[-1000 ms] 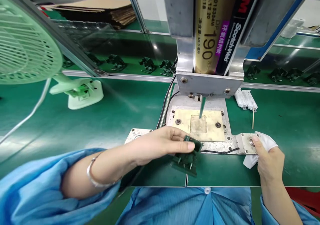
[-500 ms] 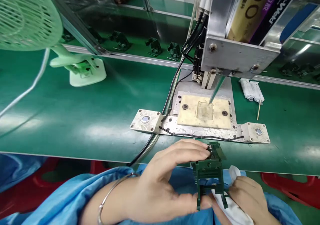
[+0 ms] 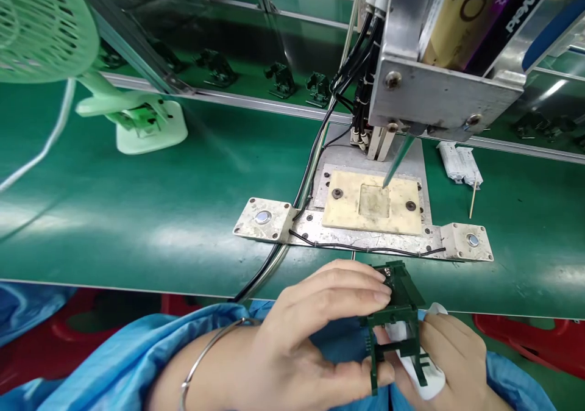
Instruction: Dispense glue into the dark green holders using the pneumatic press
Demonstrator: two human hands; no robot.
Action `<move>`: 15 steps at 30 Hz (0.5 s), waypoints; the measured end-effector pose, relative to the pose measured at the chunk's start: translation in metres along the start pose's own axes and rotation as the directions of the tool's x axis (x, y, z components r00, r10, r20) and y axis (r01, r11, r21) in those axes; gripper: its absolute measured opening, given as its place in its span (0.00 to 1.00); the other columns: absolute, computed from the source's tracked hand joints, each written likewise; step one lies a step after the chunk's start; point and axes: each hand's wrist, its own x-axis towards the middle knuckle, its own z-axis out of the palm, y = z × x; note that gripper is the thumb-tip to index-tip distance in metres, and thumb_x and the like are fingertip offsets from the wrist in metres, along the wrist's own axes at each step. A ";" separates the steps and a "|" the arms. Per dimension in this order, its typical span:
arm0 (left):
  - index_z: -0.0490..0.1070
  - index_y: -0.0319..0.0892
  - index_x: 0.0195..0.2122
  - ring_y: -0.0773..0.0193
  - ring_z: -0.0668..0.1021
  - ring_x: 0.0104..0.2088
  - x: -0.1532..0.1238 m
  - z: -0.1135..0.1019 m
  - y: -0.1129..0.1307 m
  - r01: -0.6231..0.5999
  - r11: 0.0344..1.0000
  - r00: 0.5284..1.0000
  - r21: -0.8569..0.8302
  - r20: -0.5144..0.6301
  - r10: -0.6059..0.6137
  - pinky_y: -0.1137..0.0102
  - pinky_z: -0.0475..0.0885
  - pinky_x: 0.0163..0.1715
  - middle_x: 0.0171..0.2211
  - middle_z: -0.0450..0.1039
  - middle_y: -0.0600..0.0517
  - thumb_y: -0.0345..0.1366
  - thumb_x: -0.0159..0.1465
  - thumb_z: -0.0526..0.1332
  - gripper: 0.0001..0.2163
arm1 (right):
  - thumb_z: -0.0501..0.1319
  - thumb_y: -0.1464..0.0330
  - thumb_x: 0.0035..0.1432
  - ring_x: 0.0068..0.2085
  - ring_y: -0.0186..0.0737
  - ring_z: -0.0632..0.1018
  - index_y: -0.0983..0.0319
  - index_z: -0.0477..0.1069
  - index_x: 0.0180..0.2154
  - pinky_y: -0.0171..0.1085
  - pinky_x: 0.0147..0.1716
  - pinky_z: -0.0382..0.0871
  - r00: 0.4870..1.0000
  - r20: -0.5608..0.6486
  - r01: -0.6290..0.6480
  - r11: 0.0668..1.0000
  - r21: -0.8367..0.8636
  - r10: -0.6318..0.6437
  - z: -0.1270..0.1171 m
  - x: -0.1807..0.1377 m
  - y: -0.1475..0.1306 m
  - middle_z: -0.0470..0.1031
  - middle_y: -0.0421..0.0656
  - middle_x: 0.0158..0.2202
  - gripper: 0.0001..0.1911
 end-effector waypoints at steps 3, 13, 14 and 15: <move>0.68 0.48 0.57 0.53 0.83 0.43 0.000 -0.002 -0.002 0.018 1.000 1.000 0.001 0.025 -0.018 0.60 0.80 0.49 0.43 0.81 0.45 0.31 0.52 0.76 0.32 | 0.57 0.78 0.62 0.21 0.37 0.68 0.63 0.68 0.31 0.39 0.23 0.53 1.000 -0.015 -0.013 1.000 0.006 0.013 -0.001 -0.002 0.004 0.70 0.41 0.22 0.08; 0.67 0.45 0.58 0.54 0.80 0.48 -0.002 -0.003 -0.016 0.064 0.998 0.998 0.017 0.027 -0.064 0.62 0.78 0.52 0.44 0.79 0.45 0.30 0.54 0.74 0.31 | 0.54 0.78 0.63 0.21 0.35 0.65 0.60 0.64 0.27 0.38 0.21 0.52 0.997 0.071 -0.009 1.000 0.021 0.008 0.012 0.020 0.016 0.66 0.39 0.20 0.13; 0.67 0.45 0.58 0.54 0.80 0.49 -0.002 -0.006 -0.016 0.072 0.997 0.996 0.037 0.050 -0.074 0.63 0.78 0.51 0.46 0.78 0.44 0.29 0.55 0.73 0.30 | 0.56 0.79 0.62 0.20 0.34 0.64 0.60 0.65 0.27 0.38 0.21 0.52 0.997 0.076 -0.015 1.000 -0.001 0.015 0.008 0.017 0.022 0.64 0.37 0.19 0.13; 0.67 0.45 0.57 0.54 0.79 0.50 -0.001 -0.012 -0.016 0.088 0.993 0.993 0.085 0.073 -0.095 0.64 0.78 0.51 0.47 0.76 0.43 0.29 0.55 0.73 0.29 | 0.58 0.78 0.62 0.19 0.33 0.63 0.60 0.65 0.26 0.38 0.20 0.53 0.995 0.080 -0.051 0.998 -0.046 0.055 0.004 0.011 0.029 0.63 0.36 0.18 0.13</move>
